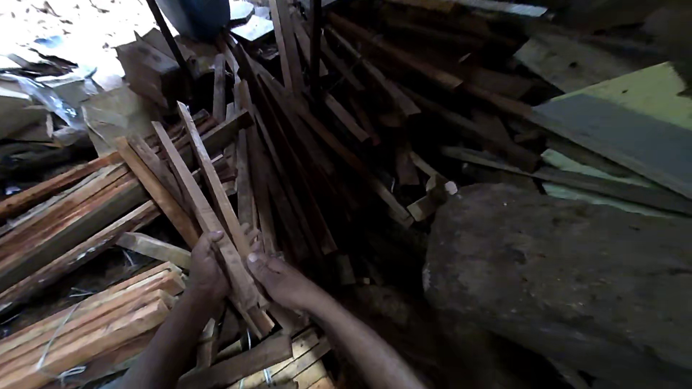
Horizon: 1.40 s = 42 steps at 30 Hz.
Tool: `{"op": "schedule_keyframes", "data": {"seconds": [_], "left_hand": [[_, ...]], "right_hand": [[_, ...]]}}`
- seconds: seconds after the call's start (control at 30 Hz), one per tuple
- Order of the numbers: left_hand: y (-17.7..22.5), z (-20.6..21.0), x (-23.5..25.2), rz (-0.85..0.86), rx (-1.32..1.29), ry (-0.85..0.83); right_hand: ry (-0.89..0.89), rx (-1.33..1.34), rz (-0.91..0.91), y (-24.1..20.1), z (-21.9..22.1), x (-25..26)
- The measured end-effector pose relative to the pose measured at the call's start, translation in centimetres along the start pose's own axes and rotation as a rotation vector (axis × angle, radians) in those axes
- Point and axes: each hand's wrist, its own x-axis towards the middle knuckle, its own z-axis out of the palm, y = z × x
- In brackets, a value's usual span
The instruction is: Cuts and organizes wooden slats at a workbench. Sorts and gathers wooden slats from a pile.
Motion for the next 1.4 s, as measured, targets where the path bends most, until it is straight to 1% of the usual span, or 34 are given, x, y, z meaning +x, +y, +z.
{"op": "schedule_keyframes", "data": {"seconds": [0.03,0.07,0.1,0.13,0.17,0.2,0.23,0.27,0.33,0.4,0.47,0.53,0.57,0.63,0.67,0.7,0.73,0.77,0.8,0.83,0.87,0.9,0.93,1.0,1.03,1.07,1.1,1.13,1.17,1.2,1.23,1.27,1.33,1.4], "left_hand": [[-0.2,-0.1,0.0,0.001,0.008,0.024],[-0.4,-0.2,0.1,-0.007,0.032,0.057],[-0.9,-0.6,0.2,-0.019,0.067,0.088],[-1.4,-1.2,0.4,-0.029,0.101,0.106],[-1.8,-1.8,0.4,-0.041,0.127,0.124],[-2.1,-2.0,0.2,-0.051,0.144,0.145],[-2.4,-2.2,0.0,-0.059,0.145,0.176],[-2.6,-2.3,-0.2,-0.078,0.14,0.201],[-2.8,-2.5,-0.4,-0.132,0.139,0.233],[-3.4,-2.9,-0.1,-0.163,0.148,0.233],[-3.7,-3.2,0.3,-0.161,0.183,0.227],[-3.7,-2.9,0.5,-0.154,0.196,0.245],[-3.7,-2.7,0.7,-0.154,0.195,0.254],[-3.6,-2.4,0.9,-0.17,0.182,0.301],[-3.6,-2.5,1.0,-0.185,0.167,0.308],[-3.5,-2.4,1.1,-0.196,0.145,0.306],[-3.3,-2.1,1.1,-0.193,0.122,0.294],[-3.1,-1.9,1.1,-0.182,0.098,0.269],[-2.9,-1.6,1.0,-0.169,0.081,0.243],[-2.8,-1.4,1.0,-0.159,0.072,0.222],[-2.6,-1.4,0.9,-0.153,0.069,0.205],[-2.5,-1.4,0.8,-0.143,0.067,0.189],[-2.3,-1.6,0.7,-0.134,0.062,0.167],[-1.9,-2.2,0.4,-0.115,0.042,0.132],[-1.7,-2.4,0.1,-0.103,0.027,0.117],[-1.5,-2.7,-0.1,-0.093,0.012,0.097],[-1.5,-2.9,-0.3,-0.089,-0.002,0.076],[-1.5,-3.0,-0.4,-0.086,-0.014,0.06],[-1.6,-3.2,-0.4,-0.083,-0.032,0.044],[-1.6,-3.5,-0.3,-0.08,-0.047,0.028],[-1.6,-3.6,-0.3,-0.076,-0.058,0.019],[-1.6,-3.6,-0.4,-0.08,-0.074,0.011],[-1.5,-3.0,-0.6,-0.084,-0.111,0.004],[-1.2,-2.7,-0.9,-0.076,-0.16,-0.03]], "right_hand": [[0.011,-0.019,-0.024,0.4,-1.0,0.5],[0.103,-0.059,-0.039,1.0,-2.2,1.2],[0.272,-0.109,-0.043,1.5,-3.8,1.8],[0.472,-0.157,-0.005,1.5,-5.9,2.4],[0.667,-0.267,0.074,2.1,-8.4,3.3],[0.828,-0.391,0.146,3.5,-10.9,4.3],[0.925,-0.496,0.223,5.5,-13.3,5.4],[0.948,-0.565,0.304,7.4,-15.2,6.0],[0.897,-0.695,0.436,10.7,-16.9,6.8],[0.835,-0.784,0.491,12.3,-17.4,6.7],[0.738,-0.787,0.544,10.8,-17.1,5.5],[0.681,-0.627,0.522,9.0,-16.3,3.6],[0.677,-0.448,0.488,8.3,-15.8,2.2],[0.593,0.142,0.345,7.6,-14.5,-0.6],[0.458,0.477,0.247,8.0,-14.0,-1.8],[0.249,0.783,0.128,9.2,-13.6,-2.4],[0.016,1.026,0.007,10.5,-13.2,-2.3],[-0.123,1.201,-0.075,11.1,-12.4,-1.9],[-0.157,1.305,-0.115,11.1,-11.5,-1.8],[-0.099,1.326,-0.122,10.8,-10.8,-1.9],[0.022,1.253,-0.096,10.2,-10.3,-1.9],[0.147,1.114,-0.043,9.6,-10.2,-2.0],[0.225,0.974,0.016,9.1,-10.6,-1.9],[0.295,0.746,0.148,7.1,-11.5,-1.8],[0.3,0.674,0.2,5.7,-11.9,-1.7],[0.28,0.642,0.222,4.9,-12.4,-1.4],[0.237,0.66,0.196,4.6,-12.6,-1.3],[0.121,0.786,0.106,5.0,-12.8,-1.3],[-0.087,0.984,-0.034,6.0,-12.7,-1.2],[-0.232,1.139,-0.135,5.8,-11.6,-1.4],[-0.303,1.241,-0.19,5.1,-9.9,-1.7],[-0.332,1.287,-0.203,5.0,-8.4,-1.8],[-0.405,1.289,-0.21,6.3,-7.0,-1.5],[-0.465,1.148,-0.168,7.2,-7.0,-1.0]]}}
